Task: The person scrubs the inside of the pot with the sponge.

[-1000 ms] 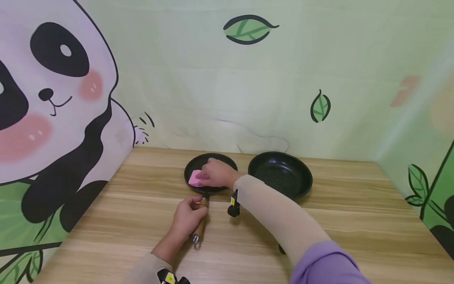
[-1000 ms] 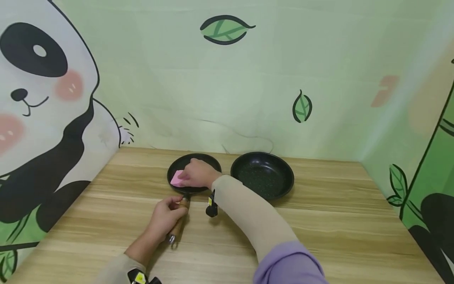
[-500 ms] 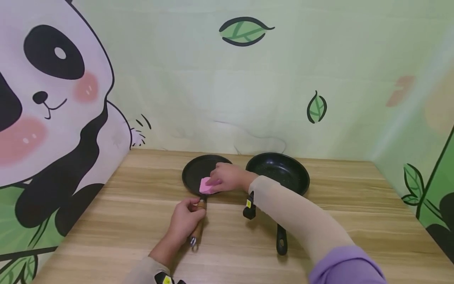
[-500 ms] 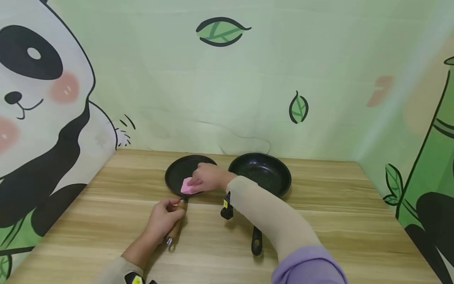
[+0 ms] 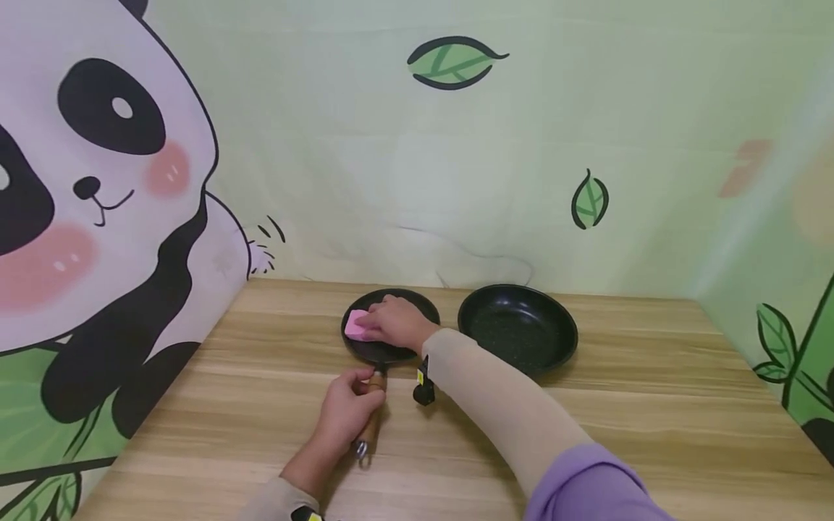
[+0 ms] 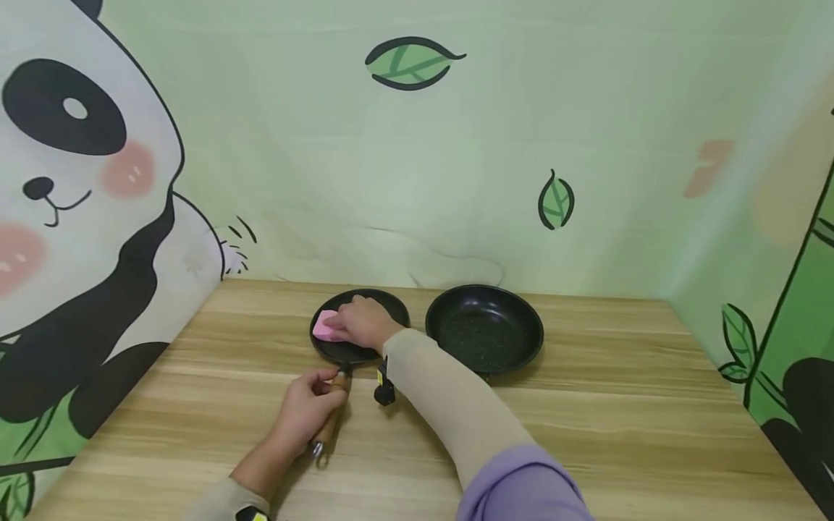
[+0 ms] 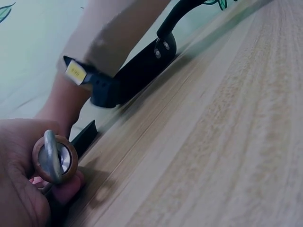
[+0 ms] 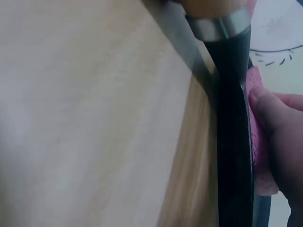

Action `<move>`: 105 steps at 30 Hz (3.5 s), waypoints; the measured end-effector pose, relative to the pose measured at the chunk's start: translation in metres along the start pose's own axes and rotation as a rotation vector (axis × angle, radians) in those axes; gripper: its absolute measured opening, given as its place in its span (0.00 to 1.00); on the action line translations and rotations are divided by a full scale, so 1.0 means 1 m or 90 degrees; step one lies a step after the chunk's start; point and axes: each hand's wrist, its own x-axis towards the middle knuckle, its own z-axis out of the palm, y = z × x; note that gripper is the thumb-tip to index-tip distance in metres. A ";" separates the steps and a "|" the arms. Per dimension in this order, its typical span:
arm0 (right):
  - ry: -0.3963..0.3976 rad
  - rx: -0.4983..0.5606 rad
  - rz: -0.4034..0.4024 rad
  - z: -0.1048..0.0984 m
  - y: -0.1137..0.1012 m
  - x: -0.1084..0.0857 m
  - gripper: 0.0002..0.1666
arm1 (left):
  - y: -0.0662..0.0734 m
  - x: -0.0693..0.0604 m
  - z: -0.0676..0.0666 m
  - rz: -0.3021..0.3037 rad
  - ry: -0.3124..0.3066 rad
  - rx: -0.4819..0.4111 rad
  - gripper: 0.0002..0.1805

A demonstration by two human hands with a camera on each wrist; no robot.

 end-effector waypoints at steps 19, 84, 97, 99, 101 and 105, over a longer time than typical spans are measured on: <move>-0.042 0.085 0.026 -0.007 0.001 0.002 0.24 | 0.003 0.000 -0.001 0.006 0.025 0.017 0.23; -0.014 0.164 0.119 -0.005 0.041 -0.024 0.23 | 0.002 -0.004 0.002 -0.003 0.022 0.010 0.23; -0.063 0.203 0.155 -0.007 0.009 -0.043 0.24 | 0.000 0.001 0.000 -0.003 0.014 0.026 0.22; -0.059 0.190 0.140 -0.005 0.003 -0.041 0.24 | 0.001 0.002 -0.001 -0.006 0.011 0.021 0.22; -0.043 0.174 0.126 -0.003 -0.003 -0.039 0.23 | 0.002 0.001 -0.002 -0.006 0.009 0.016 0.23; -0.013 0.149 0.114 -0.001 -0.016 -0.032 0.24 | 0.003 -0.001 0.000 -0.005 0.005 0.006 0.23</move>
